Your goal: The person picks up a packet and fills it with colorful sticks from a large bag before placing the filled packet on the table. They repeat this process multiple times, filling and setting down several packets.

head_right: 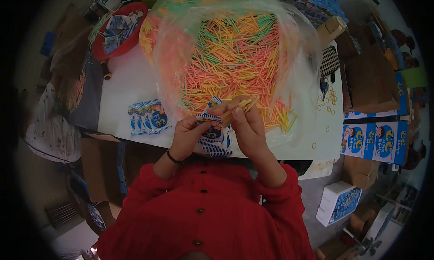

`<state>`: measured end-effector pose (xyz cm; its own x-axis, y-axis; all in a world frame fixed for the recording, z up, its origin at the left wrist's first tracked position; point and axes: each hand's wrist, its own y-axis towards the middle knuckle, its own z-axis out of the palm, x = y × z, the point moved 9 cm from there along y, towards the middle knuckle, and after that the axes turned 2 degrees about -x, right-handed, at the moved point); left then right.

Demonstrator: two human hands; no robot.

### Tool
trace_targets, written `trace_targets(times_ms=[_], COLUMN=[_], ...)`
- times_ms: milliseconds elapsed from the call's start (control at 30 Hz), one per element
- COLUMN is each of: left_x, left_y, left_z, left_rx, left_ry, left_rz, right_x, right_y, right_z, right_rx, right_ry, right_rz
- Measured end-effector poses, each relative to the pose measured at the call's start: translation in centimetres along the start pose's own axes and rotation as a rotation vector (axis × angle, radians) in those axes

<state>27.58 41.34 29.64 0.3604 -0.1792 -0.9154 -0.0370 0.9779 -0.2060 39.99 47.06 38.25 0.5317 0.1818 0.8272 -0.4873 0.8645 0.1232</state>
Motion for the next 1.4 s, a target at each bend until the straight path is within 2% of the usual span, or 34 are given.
trace_targets(times_ms=[67, 133, 200, 267, 333, 367, 467, 567, 633, 667, 767, 967, 1067, 1100, 1133, 1267, 1333, 1400], left_x=[0.3, 0.3, 0.8, 0.8, 0.1, -0.4, 0.9, -0.4, -0.9, -1.3, -2.3, -2.4, -2.6, -2.3, -1.4, -1.3, -2.3, -3.2], left_y=[-0.1, -0.2, -0.3, -0.3, -0.7, -0.9, -1.0, -1.3, -1.6, -1.8, -1.9, -2.3, -2.2, -2.2, -2.0, -1.7, -1.2, -0.8], left_z=[0.2, 0.3, 0.1, -1.0, -1.4, -1.5, -2.3, -1.2, -1.0, -0.8, -0.5, -0.7, -0.2, -0.2, -0.3, 0.5, 0.6, 0.9], left_rx=[0.017, -0.011, -0.034, -0.051, -0.045, -0.032, -0.060, -0.010, 0.014, 0.031, 0.043, 0.026, -0.017, -0.014, 0.013, 0.129, 0.121, 0.115], left_ry=[-0.333, -0.437, -0.544, -0.379, -0.292, -0.206, -0.080, 0.010, 0.125, 0.242, 0.279, 0.251, 0.110, 0.109, 0.090, 0.088, 0.083, 0.081], left_rz=[-0.073, -0.096, -0.127, -0.016, 0.037, 0.094, 0.088, 0.166, 0.204, 0.243, 0.269, 0.346, 0.280, 0.281, 0.239, 0.230, 0.284, 0.343], right_x=[-1.3, -2.9, -4.1, -4.5, -2.7, -2.4, -0.5, 0.7, 1.6, 1.6, 1.2, -1.3, -1.7, -1.9, -2.2, -0.9, 0.8, 2.3], right_y=[-0.3, -0.9, -1.8, -2.1, -2.1, -2.0, -1.4, -0.9, -0.4, -0.2, 0.0, -0.5, -0.9, -1.0, -1.1, -0.5, -0.3, 0.2], right_z=[0.6, 0.4, 0.1, 0.0, 0.0, -0.2, -0.6, 0.0, 0.9, 0.9, 2.3, 2.5, 2.5, 2.9, 3.2, 3.6, 4.4, 4.9], right_rx=[0.045, 0.042, 0.028, 0.017, -0.020, -0.021, -0.026, -0.060, 0.000, -0.001, 0.100, 0.191, 0.173, 0.238, 0.304, 0.348, 0.363, 0.318], right_ry=[0.002, -0.333, -0.243, -0.150, 0.088, 0.093, 0.123, 0.046, -0.220, -0.222, -0.388, -0.619, -0.701, -0.851, -1.001, -1.095, -1.218, -1.144], right_rz=[0.051, 0.082, 0.130, 0.180, 0.092, 0.094, -0.005, -0.060, -0.154, -0.154, -0.200, -0.197, -0.167, -0.170, -0.174, -0.107, -0.228, -0.267])
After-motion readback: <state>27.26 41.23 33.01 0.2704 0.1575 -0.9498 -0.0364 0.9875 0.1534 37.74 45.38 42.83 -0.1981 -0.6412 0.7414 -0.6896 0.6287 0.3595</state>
